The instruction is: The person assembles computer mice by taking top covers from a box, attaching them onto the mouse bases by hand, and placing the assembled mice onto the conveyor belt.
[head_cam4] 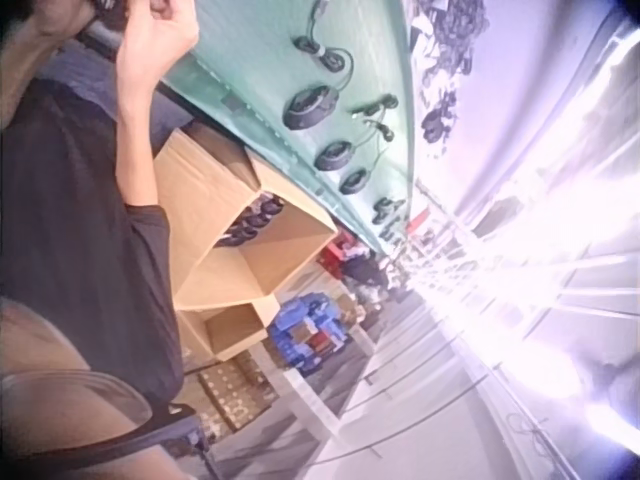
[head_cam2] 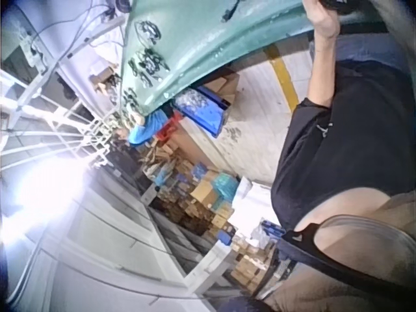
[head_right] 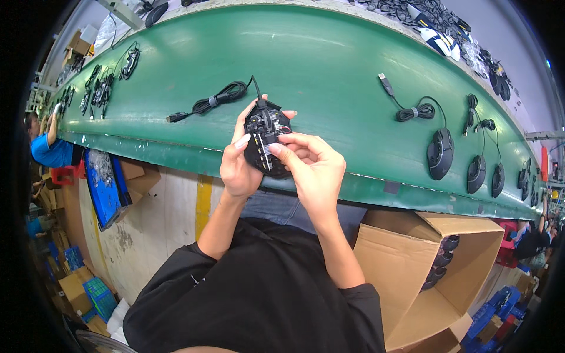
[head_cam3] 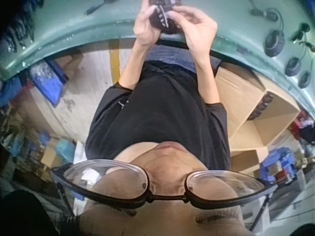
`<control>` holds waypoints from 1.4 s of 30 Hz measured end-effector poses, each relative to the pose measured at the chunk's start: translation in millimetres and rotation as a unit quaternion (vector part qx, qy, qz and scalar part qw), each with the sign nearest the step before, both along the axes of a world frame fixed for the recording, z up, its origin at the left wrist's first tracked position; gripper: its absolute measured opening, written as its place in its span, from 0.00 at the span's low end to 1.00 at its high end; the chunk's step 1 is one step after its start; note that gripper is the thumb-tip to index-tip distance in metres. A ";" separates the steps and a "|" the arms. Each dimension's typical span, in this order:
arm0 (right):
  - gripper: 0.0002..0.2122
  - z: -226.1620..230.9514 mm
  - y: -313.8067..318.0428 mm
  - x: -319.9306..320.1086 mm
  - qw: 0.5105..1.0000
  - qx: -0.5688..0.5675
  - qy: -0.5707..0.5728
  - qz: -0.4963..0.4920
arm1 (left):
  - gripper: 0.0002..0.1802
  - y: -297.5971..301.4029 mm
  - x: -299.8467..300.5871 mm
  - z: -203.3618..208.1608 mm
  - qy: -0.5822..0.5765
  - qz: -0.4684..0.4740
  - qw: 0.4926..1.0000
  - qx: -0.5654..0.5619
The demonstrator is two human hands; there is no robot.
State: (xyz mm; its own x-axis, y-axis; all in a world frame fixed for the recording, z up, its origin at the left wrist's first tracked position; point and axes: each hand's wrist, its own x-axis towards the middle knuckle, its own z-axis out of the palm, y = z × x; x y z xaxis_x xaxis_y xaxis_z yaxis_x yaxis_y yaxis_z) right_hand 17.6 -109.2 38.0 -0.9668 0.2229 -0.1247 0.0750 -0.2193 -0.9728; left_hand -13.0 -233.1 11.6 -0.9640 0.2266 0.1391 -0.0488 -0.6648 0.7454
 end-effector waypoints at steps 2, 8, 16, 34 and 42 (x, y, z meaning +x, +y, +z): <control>0.11 -3.0 -2.5 -5.0 0.997 0.044 -0.050 -0.037 | 0.40 -0.8 0.4 1.6 0.009 0.006 0.999 -0.032; 0.09 -15.8 13.5 5.1 0.996 0.040 -0.008 -0.078 | 0.41 13.8 -3.4 0.5 0.012 -0.050 0.997 -0.059; 0.05 55.5 184.8 177.6 0.883 0.258 -0.060 -0.388 | 0.43 6.0 -2.9 10.5 -0.062 -0.054 0.994 -0.073; 0.30 -222.5 449.2 295.5 0.584 0.738 -0.192 -0.278 | 0.40 27.5 -8.9 -0.7 -0.137 -0.107 0.985 -0.016; 0.28 -126.2 291.5 -41.3 0.918 0.389 0.069 -0.028 | 0.42 47.7 5.5 -17.0 -0.102 -0.116 0.983 0.102</control>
